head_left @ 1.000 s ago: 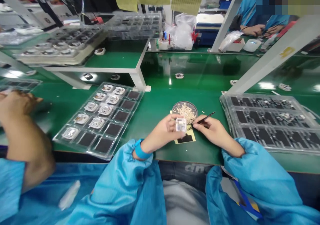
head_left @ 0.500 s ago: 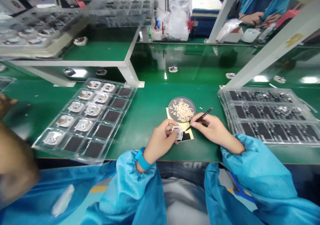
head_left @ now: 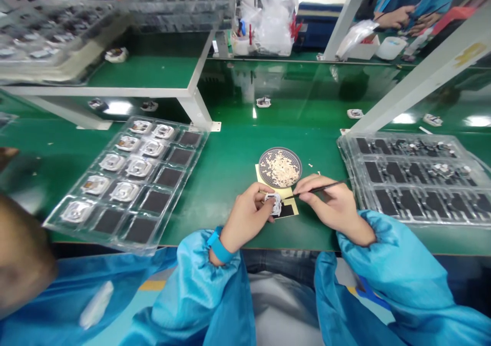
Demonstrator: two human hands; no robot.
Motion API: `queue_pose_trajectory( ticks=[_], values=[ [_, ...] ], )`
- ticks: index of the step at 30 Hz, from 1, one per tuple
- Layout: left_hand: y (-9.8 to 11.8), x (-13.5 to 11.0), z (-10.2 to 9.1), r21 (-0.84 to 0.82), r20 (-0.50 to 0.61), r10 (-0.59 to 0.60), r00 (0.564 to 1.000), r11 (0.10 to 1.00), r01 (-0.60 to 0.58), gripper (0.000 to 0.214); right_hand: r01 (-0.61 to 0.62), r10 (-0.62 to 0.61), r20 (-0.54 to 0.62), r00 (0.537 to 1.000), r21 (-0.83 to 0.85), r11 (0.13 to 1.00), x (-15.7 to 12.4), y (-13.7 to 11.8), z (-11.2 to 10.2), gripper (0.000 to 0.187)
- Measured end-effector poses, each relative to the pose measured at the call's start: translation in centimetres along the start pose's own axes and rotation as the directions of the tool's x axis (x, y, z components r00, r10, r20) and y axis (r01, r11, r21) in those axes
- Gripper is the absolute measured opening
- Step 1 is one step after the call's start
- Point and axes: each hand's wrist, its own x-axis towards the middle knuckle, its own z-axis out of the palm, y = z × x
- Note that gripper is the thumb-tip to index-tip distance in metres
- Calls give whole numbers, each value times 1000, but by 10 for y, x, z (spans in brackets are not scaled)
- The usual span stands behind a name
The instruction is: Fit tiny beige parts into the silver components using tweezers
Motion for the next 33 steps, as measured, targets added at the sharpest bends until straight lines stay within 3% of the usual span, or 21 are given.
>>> queue_pose_trajectory(
  ticks=[4,21,33],
  values=[
    [-1,1,1,3,-15,-3,1000,1000,3,18,99,-97,36,995,-74,992,2,-2,6,13],
    [-8,2,3,3,-27,39,999,999,-39,22,155,-146,93,985,-98,983,2,-1,8,24],
    [-1,-2,0,-41,-4,34,999,999,-34,16,69,-64,69,996,-75,995,-5,4,9,22]
  ],
)
